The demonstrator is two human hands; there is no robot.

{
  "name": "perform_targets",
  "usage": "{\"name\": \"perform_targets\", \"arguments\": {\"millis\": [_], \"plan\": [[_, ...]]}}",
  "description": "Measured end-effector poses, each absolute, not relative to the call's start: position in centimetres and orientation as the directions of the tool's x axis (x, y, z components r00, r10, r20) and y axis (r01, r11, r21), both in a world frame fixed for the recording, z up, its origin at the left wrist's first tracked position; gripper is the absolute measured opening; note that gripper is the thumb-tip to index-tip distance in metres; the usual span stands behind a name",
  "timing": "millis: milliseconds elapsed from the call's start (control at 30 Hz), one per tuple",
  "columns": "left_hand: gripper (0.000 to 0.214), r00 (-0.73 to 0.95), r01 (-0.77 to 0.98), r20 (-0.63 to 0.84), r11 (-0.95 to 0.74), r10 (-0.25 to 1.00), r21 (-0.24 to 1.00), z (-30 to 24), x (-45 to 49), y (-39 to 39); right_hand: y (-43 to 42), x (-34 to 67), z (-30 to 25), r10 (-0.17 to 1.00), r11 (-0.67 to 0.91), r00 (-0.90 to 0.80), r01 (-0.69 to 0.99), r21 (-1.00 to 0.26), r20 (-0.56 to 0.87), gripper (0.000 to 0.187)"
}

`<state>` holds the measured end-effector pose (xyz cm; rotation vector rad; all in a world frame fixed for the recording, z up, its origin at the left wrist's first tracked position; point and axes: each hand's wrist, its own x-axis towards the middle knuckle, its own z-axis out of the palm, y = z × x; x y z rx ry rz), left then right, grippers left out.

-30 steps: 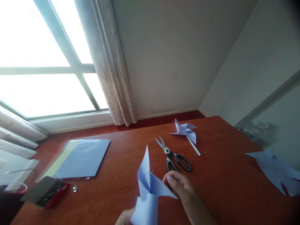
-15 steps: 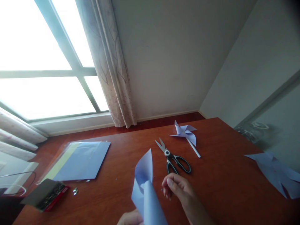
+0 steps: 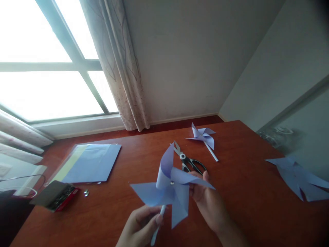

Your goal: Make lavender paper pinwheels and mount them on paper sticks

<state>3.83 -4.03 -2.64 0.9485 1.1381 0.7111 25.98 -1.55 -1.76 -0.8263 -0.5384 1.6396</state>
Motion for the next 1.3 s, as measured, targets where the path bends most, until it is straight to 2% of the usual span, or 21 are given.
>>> {"name": "perform_targets", "arguments": {"millis": [67,167,267,333,400,500,567,633,867,1033,1300], "plan": [[0.041,0.353,0.035,-0.372,0.385,0.859,0.922,-2.5,3.9,-3.7,-1.4,26.8,-1.4,0.972,-0.173,-0.006,-0.69,-0.703,-0.233,0.058],[0.036,0.355,0.06,-0.324,0.324,0.877,0.944,-2.4,3.9,-3.6,-1.1,28.4,-1.0,0.982,-0.021,0.13,-0.655,-0.755,-0.14,0.061],[0.034,0.37,0.129,-0.281,0.251,0.886,0.959,-2.3,3.9,-3.7,-1.1,29.7,-1.0,0.974,0.082,0.227,-0.416,-0.906,-0.016,0.034],[0.033,0.394,0.194,-0.248,0.184,0.885,0.964,-2.3,3.8,-3.7,-1.1,30.2,-1.2,0.975,0.096,0.217,-0.25,-0.963,0.041,0.026],[0.032,0.416,0.241,-0.228,0.136,0.88,0.961,-2.4,3.7,-3.6,-1.2,30.3,-1.4,0.991,0.071,0.126,-0.168,-0.983,0.05,0.027],[0.032,0.44,0.277,-0.231,0.114,0.868,0.954,-2.5,3.5,-3.6,-1.4,30.2,-2.0,0.999,-0.036,-0.024,-0.117,-0.992,-0.034,0.039],[0.033,0.452,0.292,-0.234,0.105,0.861,0.951,-2.4,3.5,-3.6,-1.5,30.0,-2.5,0.993,-0.113,-0.051,-0.096,-0.989,-0.109,0.051],[0.034,0.459,0.303,-0.233,0.095,0.858,0.948,-2.2,3.5,-3.6,-1.5,29.8,-2.8,0.985,-0.166,-0.056,-0.092,-0.982,-0.162,0.055],[0.032,0.49,0.32,-0.197,0.036,0.849,0.947,-1.4,3.8,-3.5,-1.2,28.6,-1.2,0.959,-0.251,-0.14,-0.011,-0.968,-0.247,0.025],[0.029,0.487,0.343,-0.158,-0.022,0.859,0.939,-1.4,3.8,-3.6,-1.0,28.1,-0.9,0.959,-0.278,-0.08,-0.058,-0.959,-0.273,0.028],[0.028,0.482,0.379,-0.095,-0.11,0.871,0.919,-1.5,3.9,-3.6,-1.0,28.4,-1.3,0.952,-0.291,-0.119,-0.069,-0.954,-0.281,0.028]]}}
